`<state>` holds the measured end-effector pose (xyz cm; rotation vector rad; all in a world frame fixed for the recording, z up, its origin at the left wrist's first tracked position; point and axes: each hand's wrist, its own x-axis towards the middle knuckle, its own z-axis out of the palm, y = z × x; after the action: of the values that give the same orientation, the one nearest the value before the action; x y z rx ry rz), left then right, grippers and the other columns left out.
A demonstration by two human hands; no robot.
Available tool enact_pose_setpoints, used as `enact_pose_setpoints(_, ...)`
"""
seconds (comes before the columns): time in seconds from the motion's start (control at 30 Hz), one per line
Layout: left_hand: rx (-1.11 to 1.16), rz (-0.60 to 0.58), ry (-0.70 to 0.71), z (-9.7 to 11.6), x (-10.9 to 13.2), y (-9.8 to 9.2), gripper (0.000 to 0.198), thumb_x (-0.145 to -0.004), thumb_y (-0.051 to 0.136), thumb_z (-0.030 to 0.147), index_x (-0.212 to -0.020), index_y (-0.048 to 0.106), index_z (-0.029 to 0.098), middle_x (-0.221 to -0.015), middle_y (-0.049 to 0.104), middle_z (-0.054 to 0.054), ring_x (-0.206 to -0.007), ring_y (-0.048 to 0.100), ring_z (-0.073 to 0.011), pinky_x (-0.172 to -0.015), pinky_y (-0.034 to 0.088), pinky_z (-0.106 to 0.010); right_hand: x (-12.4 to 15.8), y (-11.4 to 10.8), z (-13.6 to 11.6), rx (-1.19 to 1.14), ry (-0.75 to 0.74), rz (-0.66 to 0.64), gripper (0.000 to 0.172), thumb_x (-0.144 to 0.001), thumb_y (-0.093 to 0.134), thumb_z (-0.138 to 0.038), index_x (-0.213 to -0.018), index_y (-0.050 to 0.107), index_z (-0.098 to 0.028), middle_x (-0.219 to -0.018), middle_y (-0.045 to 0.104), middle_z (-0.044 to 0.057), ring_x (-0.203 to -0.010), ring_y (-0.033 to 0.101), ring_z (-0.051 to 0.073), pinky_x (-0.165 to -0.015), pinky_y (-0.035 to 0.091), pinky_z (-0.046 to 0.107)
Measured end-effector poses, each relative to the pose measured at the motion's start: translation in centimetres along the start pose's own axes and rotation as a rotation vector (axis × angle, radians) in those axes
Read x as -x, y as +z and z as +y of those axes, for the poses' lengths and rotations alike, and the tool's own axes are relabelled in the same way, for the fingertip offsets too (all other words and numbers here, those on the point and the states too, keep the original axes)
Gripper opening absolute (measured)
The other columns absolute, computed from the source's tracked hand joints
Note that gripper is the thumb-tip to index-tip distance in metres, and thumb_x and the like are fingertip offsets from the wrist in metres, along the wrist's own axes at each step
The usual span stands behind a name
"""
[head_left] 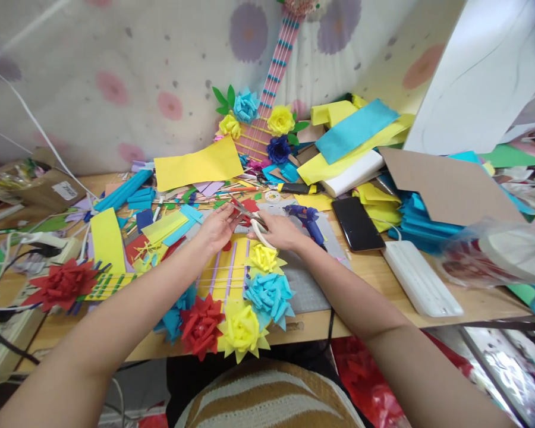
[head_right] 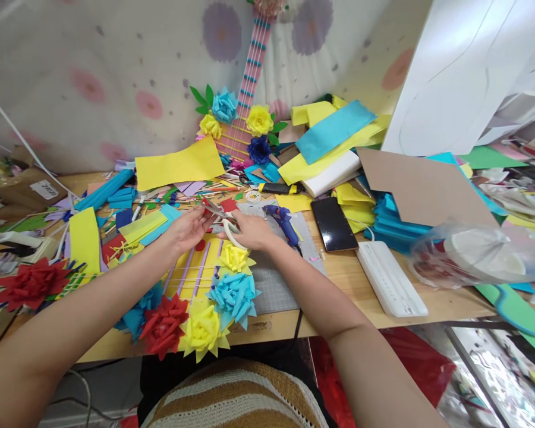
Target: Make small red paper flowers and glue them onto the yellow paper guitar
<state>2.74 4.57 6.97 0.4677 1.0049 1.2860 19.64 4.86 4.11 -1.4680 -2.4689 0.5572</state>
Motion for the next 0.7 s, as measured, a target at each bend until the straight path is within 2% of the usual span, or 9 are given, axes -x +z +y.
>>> enact_pose_setpoints(0.23,0.003,0.036,0.015,-0.89,-0.17,-0.22,0.017,-0.079,0.054,0.003,-0.068,0.057,0.015,-0.066,0.068,0.000,-0.069,0.066,-0.0100,-0.090,0.049,-0.029,0.02,0.02,-0.36,0.048,0.037,0.013,0.060,-0.080,0.045,-0.068,-0.115,0.050,-0.021,-0.099,0.068,0.009,-0.085,0.064,0.026,-0.066,0.038,0.029)
enact_pose_setpoints(0.7,0.033,0.022,-0.007,-0.96,-0.13,-0.20,0.024,-0.085,0.049,0.003,-0.067,0.059,0.015,-0.067,0.068,0.000,-0.068,0.065,-0.0090,-0.091,0.049,-0.028,0.06,-0.18,-0.51,0.023,0.028,-0.014,0.057,-0.081,0.043,-0.068,-0.111,0.051,-0.021,-0.096,0.069,0.008,-0.084,0.064,0.025,-0.062,0.034,0.028)
